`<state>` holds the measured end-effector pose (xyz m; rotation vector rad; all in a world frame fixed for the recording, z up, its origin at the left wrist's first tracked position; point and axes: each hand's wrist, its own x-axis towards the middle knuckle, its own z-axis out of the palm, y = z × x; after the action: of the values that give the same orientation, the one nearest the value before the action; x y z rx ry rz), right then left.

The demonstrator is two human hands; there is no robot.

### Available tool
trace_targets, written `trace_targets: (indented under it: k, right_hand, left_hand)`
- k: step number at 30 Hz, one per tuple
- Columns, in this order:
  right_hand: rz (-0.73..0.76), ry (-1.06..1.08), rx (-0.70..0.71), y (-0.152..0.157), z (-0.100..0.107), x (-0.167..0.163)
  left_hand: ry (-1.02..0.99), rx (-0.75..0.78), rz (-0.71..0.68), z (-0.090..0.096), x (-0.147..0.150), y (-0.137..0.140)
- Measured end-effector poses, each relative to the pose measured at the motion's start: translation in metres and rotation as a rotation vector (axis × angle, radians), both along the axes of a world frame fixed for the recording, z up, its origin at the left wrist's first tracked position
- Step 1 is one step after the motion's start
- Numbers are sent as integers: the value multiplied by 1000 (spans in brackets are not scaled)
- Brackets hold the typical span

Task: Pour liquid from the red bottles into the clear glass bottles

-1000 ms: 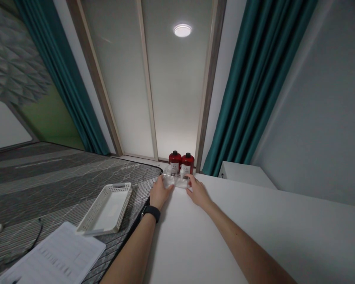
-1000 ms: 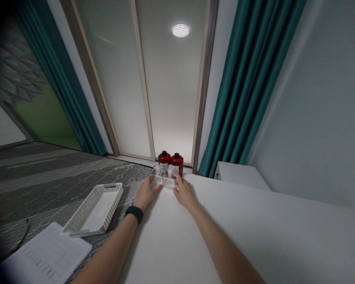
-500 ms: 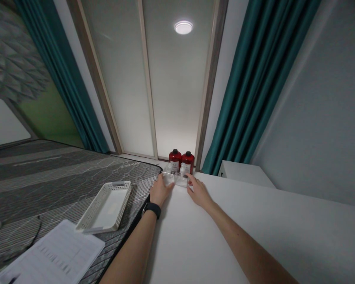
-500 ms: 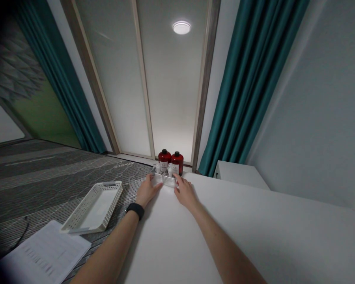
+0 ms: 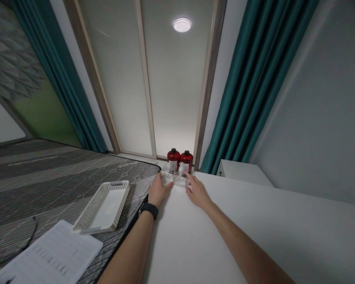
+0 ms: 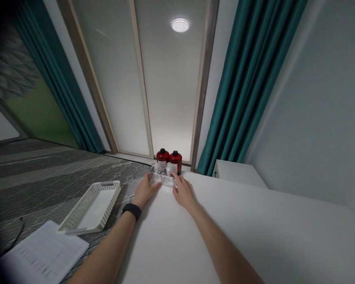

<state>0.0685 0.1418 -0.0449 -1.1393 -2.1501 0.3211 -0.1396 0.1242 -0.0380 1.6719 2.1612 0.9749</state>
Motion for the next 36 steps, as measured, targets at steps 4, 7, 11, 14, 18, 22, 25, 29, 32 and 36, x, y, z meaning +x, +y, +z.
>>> trace_targets:
  k: [4, 7, 11, 14, 18, 22, 25, 29, 32, 36]
  right_hand:
    - [1, 13, 0, 1, -2, 0]
    - [-1, 28, 5, 1, -2, 0]
    - [-3, 61, 7, 0, -2, 0]
    - [-6, 98, 5, -1, -2, 0]
    - [-31, 167, 5, -1, 1, 1]
    - [-61, 229, 20, -1, 7, 5]
    - [-58, 258, 25, -5, 12, 13]
    - [-74, 283, 28, -18, 17, 32]
    - [-111, 299, 25, -31, 17, 49]
    - [-155, 306, 17, -47, 18, 72]
  left_hand:
    - [-10, 12, -6, -2, -1, 1]
    - [-11, 20, -4, -4, -1, 1]
    - [-7, 37, -5, -6, -1, 1]
    - [8, 65, -4, -5, -1, 0]
    - [49, 122, 42, 1, 1, -5]
    - [156, 255, 32, 13, 8, -15]
    - [189, 396, -13, 22, 17, -23]
    - [188, 587, -128, 32, 34, -32]
    - [200, 614, -215, 39, 49, -37]
    - [242, 569, -419, 50, 73, -41]
